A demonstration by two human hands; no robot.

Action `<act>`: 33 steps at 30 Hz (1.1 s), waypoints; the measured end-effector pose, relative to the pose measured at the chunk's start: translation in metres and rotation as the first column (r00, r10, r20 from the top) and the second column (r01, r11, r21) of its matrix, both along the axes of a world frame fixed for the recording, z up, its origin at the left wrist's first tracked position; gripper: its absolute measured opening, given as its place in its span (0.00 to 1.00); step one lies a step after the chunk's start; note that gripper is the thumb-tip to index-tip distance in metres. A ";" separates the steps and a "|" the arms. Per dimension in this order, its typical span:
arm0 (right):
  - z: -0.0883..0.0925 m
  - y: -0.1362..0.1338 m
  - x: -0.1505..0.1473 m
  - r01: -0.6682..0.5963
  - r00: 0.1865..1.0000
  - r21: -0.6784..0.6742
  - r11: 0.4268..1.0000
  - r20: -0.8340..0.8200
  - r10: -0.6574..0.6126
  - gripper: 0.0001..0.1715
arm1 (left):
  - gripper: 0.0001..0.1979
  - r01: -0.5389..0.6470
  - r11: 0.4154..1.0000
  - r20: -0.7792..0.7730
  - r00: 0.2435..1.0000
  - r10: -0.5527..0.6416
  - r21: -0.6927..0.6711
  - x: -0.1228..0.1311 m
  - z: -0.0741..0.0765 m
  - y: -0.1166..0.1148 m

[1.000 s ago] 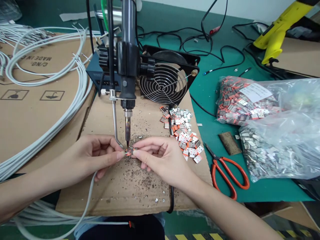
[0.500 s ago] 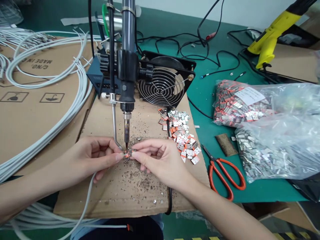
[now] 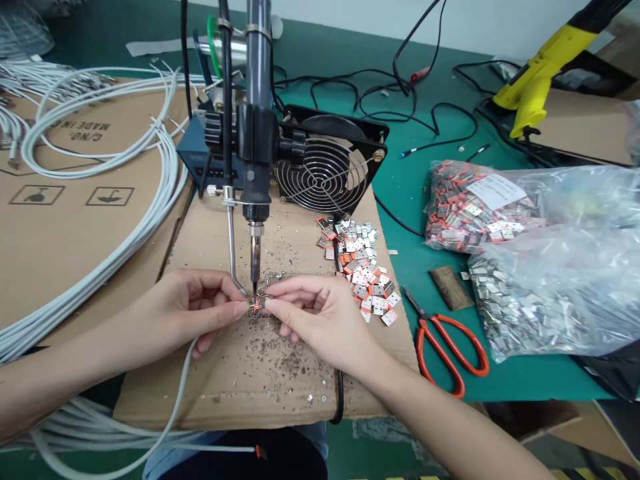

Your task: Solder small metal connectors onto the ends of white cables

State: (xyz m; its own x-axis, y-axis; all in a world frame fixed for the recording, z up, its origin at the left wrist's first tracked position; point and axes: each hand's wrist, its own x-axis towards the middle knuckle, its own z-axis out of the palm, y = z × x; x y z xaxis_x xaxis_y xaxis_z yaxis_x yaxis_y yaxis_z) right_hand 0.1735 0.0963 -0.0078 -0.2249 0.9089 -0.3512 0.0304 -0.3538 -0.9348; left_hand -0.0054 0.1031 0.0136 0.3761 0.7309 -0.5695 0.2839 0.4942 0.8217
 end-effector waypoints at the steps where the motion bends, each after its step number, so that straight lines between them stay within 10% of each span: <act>1: 0.000 0.000 0.000 0.002 1.000 -0.002 1.000 -0.006 -0.002 0.04 | 0.06 0.003 1.000 0.002 1.000 -0.003 -0.002 0.000 0.001 0.000; 33: 0.002 -0.001 0.000 0.011 1.000 0.005 1.000 0.020 -0.011 0.03 | 0.06 -0.006 0.999 -0.018 1.000 0.005 -0.033 0.002 0.001 0.000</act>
